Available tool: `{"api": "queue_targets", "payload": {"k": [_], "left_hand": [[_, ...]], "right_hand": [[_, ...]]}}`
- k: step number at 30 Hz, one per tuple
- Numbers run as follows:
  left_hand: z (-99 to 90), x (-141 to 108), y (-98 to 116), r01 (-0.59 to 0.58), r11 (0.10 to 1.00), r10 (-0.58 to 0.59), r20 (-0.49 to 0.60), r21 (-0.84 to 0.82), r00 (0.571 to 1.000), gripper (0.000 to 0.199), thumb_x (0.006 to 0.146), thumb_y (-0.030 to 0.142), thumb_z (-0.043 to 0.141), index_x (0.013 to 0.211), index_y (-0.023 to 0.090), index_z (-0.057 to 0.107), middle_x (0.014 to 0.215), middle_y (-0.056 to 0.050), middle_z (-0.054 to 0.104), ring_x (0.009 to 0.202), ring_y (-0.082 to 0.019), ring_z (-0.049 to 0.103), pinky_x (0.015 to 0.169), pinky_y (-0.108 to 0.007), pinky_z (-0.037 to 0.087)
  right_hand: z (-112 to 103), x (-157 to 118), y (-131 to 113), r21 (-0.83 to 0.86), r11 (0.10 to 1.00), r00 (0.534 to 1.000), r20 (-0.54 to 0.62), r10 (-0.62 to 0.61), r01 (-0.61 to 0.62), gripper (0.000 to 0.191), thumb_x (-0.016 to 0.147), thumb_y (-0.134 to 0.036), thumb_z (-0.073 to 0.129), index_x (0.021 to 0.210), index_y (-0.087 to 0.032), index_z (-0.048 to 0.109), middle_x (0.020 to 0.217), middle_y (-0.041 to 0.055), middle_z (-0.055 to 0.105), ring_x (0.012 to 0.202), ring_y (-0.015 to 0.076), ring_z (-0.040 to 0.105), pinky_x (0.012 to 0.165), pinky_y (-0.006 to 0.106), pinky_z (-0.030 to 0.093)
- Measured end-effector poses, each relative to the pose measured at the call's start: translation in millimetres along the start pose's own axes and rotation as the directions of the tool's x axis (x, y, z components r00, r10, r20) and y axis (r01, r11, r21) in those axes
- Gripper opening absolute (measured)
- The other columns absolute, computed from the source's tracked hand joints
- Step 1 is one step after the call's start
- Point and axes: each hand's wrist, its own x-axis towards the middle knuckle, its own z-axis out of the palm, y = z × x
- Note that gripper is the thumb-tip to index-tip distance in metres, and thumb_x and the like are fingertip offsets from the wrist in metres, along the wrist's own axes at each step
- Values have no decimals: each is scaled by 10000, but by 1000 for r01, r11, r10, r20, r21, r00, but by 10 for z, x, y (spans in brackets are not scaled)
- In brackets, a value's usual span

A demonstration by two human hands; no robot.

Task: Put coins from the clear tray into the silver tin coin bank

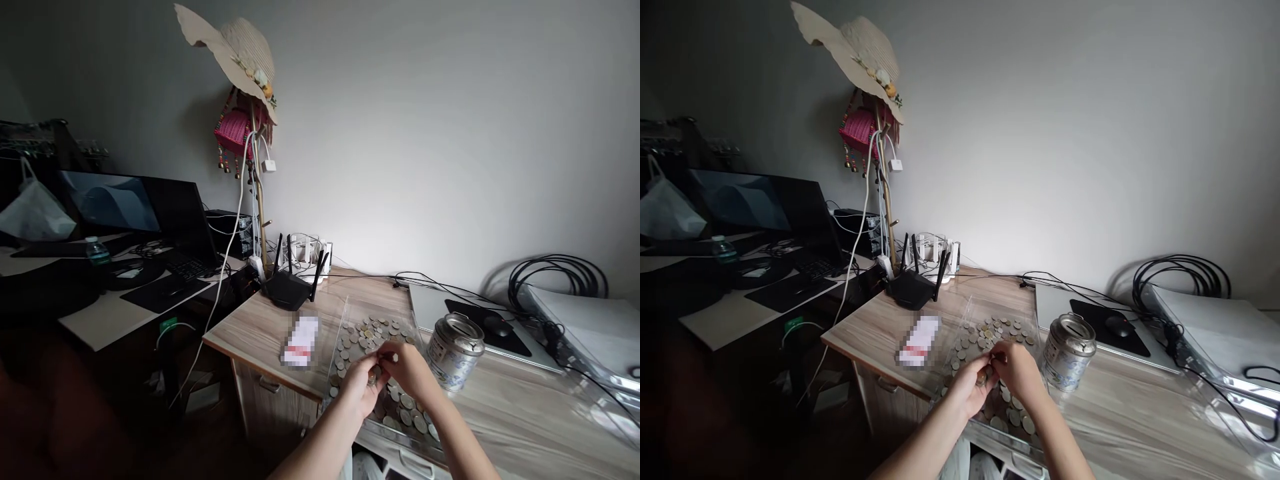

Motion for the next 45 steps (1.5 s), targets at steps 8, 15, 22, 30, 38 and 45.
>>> {"api": "queue_targets", "payload": {"k": [8, 15, 22, 30, 38, 45], "left_hand": [[-18, -30, 32, 71, 997, -72, 90, 9, 993, 140, 717, 96, 514, 816, 27, 584, 839, -168, 645, 837, -216, 627, 758, -284, 500], [0, -29, 49, 71, 997, -73, 45, 36, 996, 136, 709, 100, 508, 813, 46, 575, 843, -161, 645, 877, -219, 617, 766, -291, 494], [59, -21, 66, 94, 994, -95, 25, 49, 995, 186, 704, 73, 468, 852, 26, 570, 856, -175, 633, 870, -216, 614, 778, -306, 487], [58, 27, 41, 51, 998, -53, 56, 32, 997, 150, 751, 128, 432, 723, 87, 573, 688, -79, 610, 602, -136, 584, 548, -246, 465], [70, 51, 21, 125, 990, -130, 78, 63, 989, 161, 751, 142, 434, 679, 93, 569, 646, -55, 583, 554, -116, 546, 497, -223, 429], [70, 33, 12, 136, 988, -143, 87, 77, 986, 156, 738, 73, 418, 732, 59, 573, 704, -101, 614, 664, -145, 601, 659, -272, 499]], "right_hand": [[-621, -78, 287, 142, 990, 911, -406, 72, -15, 275, 724, -383, 474, 808, -201, 662, 809, 50, 674, 702, 172, 605, 610, 257, 453], [-1425, 62, 938, -240, 883, 875, -384, 294, -403, 193, 591, -326, 566, 692, -227, 698, 639, 42, 663, 608, 200, 587, 495, 262, 376], [-1241, 67, 681, -420, 826, 845, -522, 118, -375, 266, 679, -245, 477, 844, -203, 682, 808, 74, 665, 776, 225, 575, 656, 312, 403], [-267, -187, -44, -112, 965, 970, 81, -229, 237, 258, 701, -201, 489, 874, -262, 670, 956, 12, 638, 875, 168, 548, 708, 242, 410], [-136, -243, -1, -151, 974, 983, 97, -155, 168, 362, 661, -88, 418, 861, -253, 672, 942, 20, 644, 848, 162, 557, 705, 230, 386], [-165, -190, 142, -129, 983, 991, 47, -123, 128, 351, 699, -101, 393, 880, -219, 670, 813, 36, 669, 709, 144, 587, 635, 220, 404]]}}
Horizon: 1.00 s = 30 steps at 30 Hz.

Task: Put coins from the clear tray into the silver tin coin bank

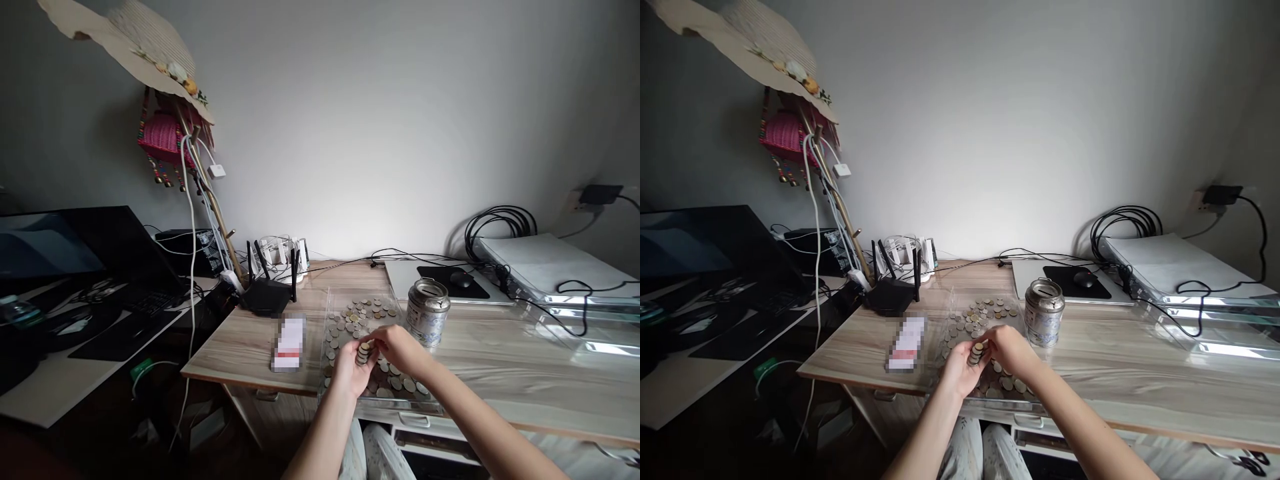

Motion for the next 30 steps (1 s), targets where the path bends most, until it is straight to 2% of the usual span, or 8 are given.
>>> {"api": "queue_targets", "payload": {"k": [3, 7, 9, 13, 20, 24, 27, 30], "left_hand": [[3, -27, -8, -31, 1000, 31, -39, 4, 999, 168, 708, 32, 424, 776, 45, 578, 787, -138, 639, 786, -187, 624, 763, -308, 496], [-1, -64, -7, -33, 998, 34, -13, 58, 999, 240, 696, -7, 426, 877, 21, 581, 873, -172, 646, 890, -205, 613, 821, -294, 479], [1, -77, 1, -39, 996, 38, 6, 81, 999, 248, 704, -6, 450, 914, 14, 580, 907, -187, 642, 920, -212, 603, 829, -276, 476], [23, -94, 15, -56, 994, 56, -3, 89, 998, 207, 714, 3, 497, 895, 21, 598, 918, -190, 643, 929, -222, 600, 800, -253, 492], [37, -106, 10, -62, 989, 62, 3, 137, 998, 169, 680, 35, 582, 843, 60, 620, 854, -134, 661, 860, -199, 625, 729, -210, 509], [22, -83, -12, -82, 984, 79, 22, 160, 997, 181, 674, 22, 575, 832, 92, 628, 811, -90, 667, 786, -158, 634, 690, -204, 510], [23, -62, -25, -128, 983, 134, -43, 132, 990, 160, 680, 0, 548, 758, 111, 634, 761, -47, 664, 707, -109, 627, 653, -186, 508], [37, -63, -21, -123, 987, 133, -102, 106, 986, 137, 687, 9, 555, 738, 107, 637, 759, -50, 666, 711, -105, 625, 681, -191, 505]], "right_hand": [[-289, 34, 183, -33, 995, 968, -238, 83, -93, 297, 729, -162, 410, 871, -214, 666, 823, 33, 675, 713, 152, 595, 633, 231, 415], [-841, 113, 620, -54, 924, 769, -575, 281, -379, 252, 714, -271, 467, 869, -230, 662, 797, 18, 680, 727, 165, 599, 600, 237, 410], [-1036, 149, 839, -98, 878, 767, -538, 349, -468, 241, 678, -264, 490, 829, -235, 675, 769, 11, 682, 717, 170, 599, 567, 232, 399], [-1163, 163, 1061, -206, 866, 859, -355, 368, -456, 238, 637, -224, 496, 773, -244, 691, 758, 6, 682, 693, 156, 596, 562, 219, 395], [-862, 85, 594, -197, 879, 808, -517, 282, -434, 276, 737, -299, 438, 887, -232, 660, 836, 35, 671, 728, 176, 593, 588, 255, 417], [-363, 58, 102, -67, 995, 974, -218, 64, -81, 253, 768, -328, 440, 866, -233, 653, 848, 33, 665, 740, 159, 591, 644, 246, 428], [-84, 65, -78, 34, 999, 998, -49, -38, 40, 258, 774, -312, 434, 884, -220, 649, 836, 41, 662, 744, 157, 588, 647, 240, 419], [-11, 94, -52, 100, 995, 999, -35, 15, -11, 256, 770, -278, 427, 870, -187, 645, 785, 53, 657, 692, 149, 582, 618, 234, 411]]}}
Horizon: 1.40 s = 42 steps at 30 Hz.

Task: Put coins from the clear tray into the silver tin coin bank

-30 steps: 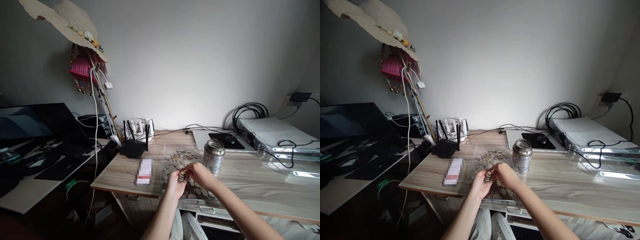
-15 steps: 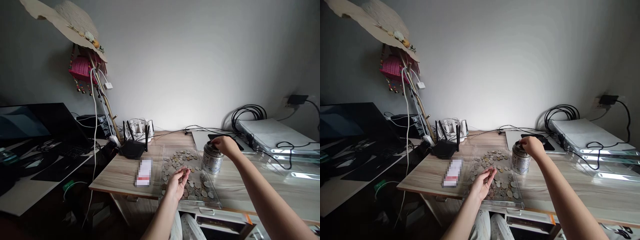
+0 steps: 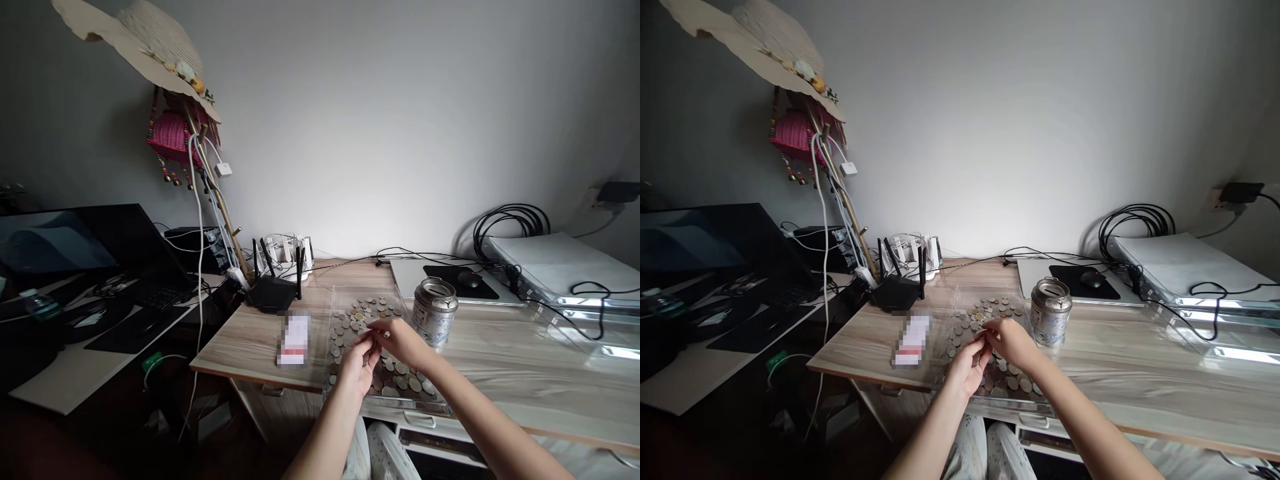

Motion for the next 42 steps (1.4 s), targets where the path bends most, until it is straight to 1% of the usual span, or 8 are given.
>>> {"api": "queue_targets", "payload": {"k": [6, 11, 13, 18, 23, 34, 39, 42], "left_hand": [[6, -13, 0, -2, 1000, 2, 10, 7, 1000, 123, 679, 28, 585, 769, 94, 635, 799, -79, 665, 725, -127, 631, 706, -214, 506], [-27, 10, -19, -13, 1000, 13, 47, 14, 999, 165, 691, 46, 566, 839, 101, 613, 824, -90, 659, 760, -147, 633, 724, -244, 506], [-49, 13, -17, 2, 999, -5, 86, 32, 996, 182, 710, 53, 514, 868, 88, 599, 822, -112, 660, 800, -174, 634, 762, -280, 498], [-80, 9, 2, 36, 997, -43, 100, 74, 994, 279, 687, 12, 417, 915, 64, 570, 855, -140, 658, 874, -202, 620, 816, -316, 471], [-78, -1, 10, 19, 996, -31, 136, 91, 990, 260, 702, 31, 454, 935, 77, 560, 908, -148, 654, 915, -198, 607, 807, -281, 463], [-26, -9, -3, 10, 992, -14, 31, 126, 999, 136, 656, 144, 634, 738, 121, 528, 784, -110, 672, 694, -143, 641, 455, -125, 389], [-41, 27, -20, -19, 986, 7, 72, 165, 997, 209, 643, 276, 658, 711, 134, 519, 540, 27, 552, 314, 10, 339, 301, -115, 116], [-46, 44, -34, -63, 987, 53, 69, 151, 996, 230, 622, 290, 664, 707, 151, 501, 524, 67, 476, 318, 20, 266, 313, -118, 84]], "right_hand": [[-14, -4, 53, -35, 993, 991, -63, 114, -116, 142, 712, -242, 497, 750, -199, 627, 696, 22, 628, 631, 137, 553, 568, 224, 384], [-62, -34, -65, -133, 988, 985, -162, 58, -80, 153, 728, -201, 479, 772, -220, 624, 789, 26, 618, 721, 136, 559, 611, 218, 392], [-233, -13, -5, -162, 982, 956, -289, 46, -96, 179, 750, -231, 466, 841, -224, 621, 825, 36, 620, 728, 140, 560, 618, 227, 402], [-932, 71, 501, -215, 921, 804, -575, 150, -325, 164, 695, -290, 505, 779, -231, 633, 773, 21, 643, 714, 158, 570, 591, 240, 397], [-1268, 92, 888, -281, 863, 867, -406, 290, -421, 141, 613, -242, 529, 681, -223, 651, 674, 7, 654, 649, 151, 572, 501, 213, 349], [-1198, 46, 1041, -193, 913, 900, -330, 284, -359, 160, 628, -238, 515, 688, -207, 660, 668, 12, 653, 658, 158, 583, 591, 240, 401], [-961, 11, 547, -332, 921, 866, -500, 10, -203, 247, 742, -283, 466, 878, -171, 640, 921, 92, 637, 861, 221, 555, 761, 331, 396], [-595, 30, 137, -260, 966, 978, -203, -52, -3, 270, 798, -343, 414, 917, -226, 627, 894, 67, 639, 701, 171, 572, 622, 275, 410]]}}
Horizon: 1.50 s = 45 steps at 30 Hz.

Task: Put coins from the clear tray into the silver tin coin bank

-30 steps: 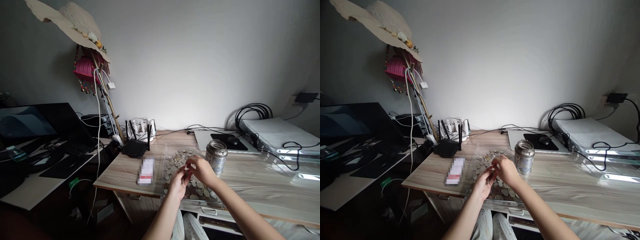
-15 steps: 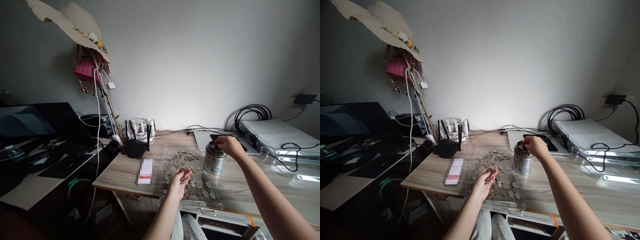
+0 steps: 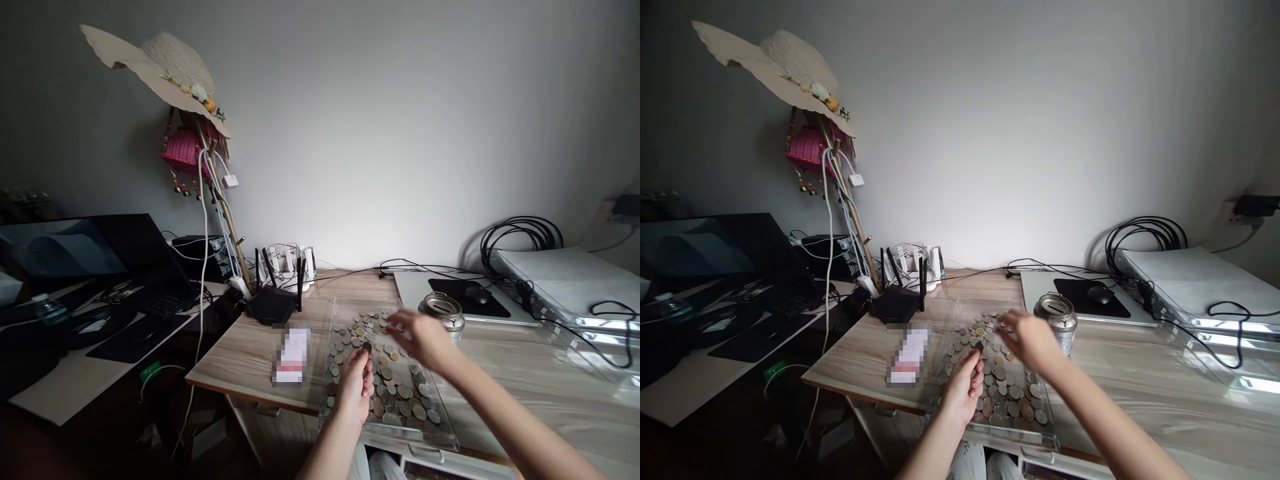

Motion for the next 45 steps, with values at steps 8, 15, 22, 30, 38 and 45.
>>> {"api": "queue_targets", "payload": {"k": [8, 15, 22, 30, 38, 45], "left_hand": [[49, -31, -25, -37, 999, 37, -49, 4, 998, 197, 608, 239, 658, 701, 145, 512, 566, 40, 489, 357, 10, 292, 336, -123, 107], [89, 17, 22, 113, 984, -126, -94, -135, 988, 289, 638, 4, 436, 884, 101, 550, 712, -76, 624, 468, -49, 515, 403, -125, 329], [110, 56, 60, 218, 942, -237, -45, -257, 971, 481, 736, 93, 481, 1208, 78, 386, 922, -153, 646, 888, -214, 616, 690, -269, 499], [192, 15, 105, 201, 948, -219, -47, -246, 975, 374, 772, 179, 487, 1126, 64, 454, 1034, -179, 599, 969, -241, 579, 718, -278, 496], [140, -80, 63, 113, 963, -111, 21, -246, 994, 298, 778, 257, 493, 1008, 76, 545, 1047, -177, 582, 1010, -241, 552, 828, -318, 452], [96, -26, 20, 61, 965, -70, -26, -254, 997, 163, 799, 232, 458, 862, 141, 578, 971, -68, 613, 830, -143, 586, 832, -340, 453]], "right_hand": [[578, 225, -153, 428, 903, 911, 362, -196, 24, 207, 700, -167, 454, 734, -153, 657, 632, 24, 643, 553, 115, 547, 489, 189, 360], [95, 160, 72, 388, 911, 987, 22, -161, 140, 161, 721, -181, 472, 735, -172, 632, 687, 29, 631, 602, 122, 543, 558, 208, 394], [-425, 142, 880, -41, 974, 931, -306, 201, -224, 186, 705, -276, 482, 732, -232, 661, 752, 40, 638, 671, 169, 565, 572, 254, 395], [-364, 145, 1182, 1, 960, 957, -81, 279, -279, 159, 642, -256, 510, 650, -243, 669, 667, 16, 653, 625, 161, 580, 530, 232, 376], [-10, 135, 407, 0, 999, 939, -340, -43, 45, 272, 811, -307, 384, 859, -201, 630, 770, 73, 614, 711, 165, 530, 659, 258, 380], [633, 35, -36, 282, 939, 937, 227, -264, 196, 132, 697, -266, 553, 782, -209, 636, 735, 19, 625, 679, 137, 545, 584, 209, 354]]}}
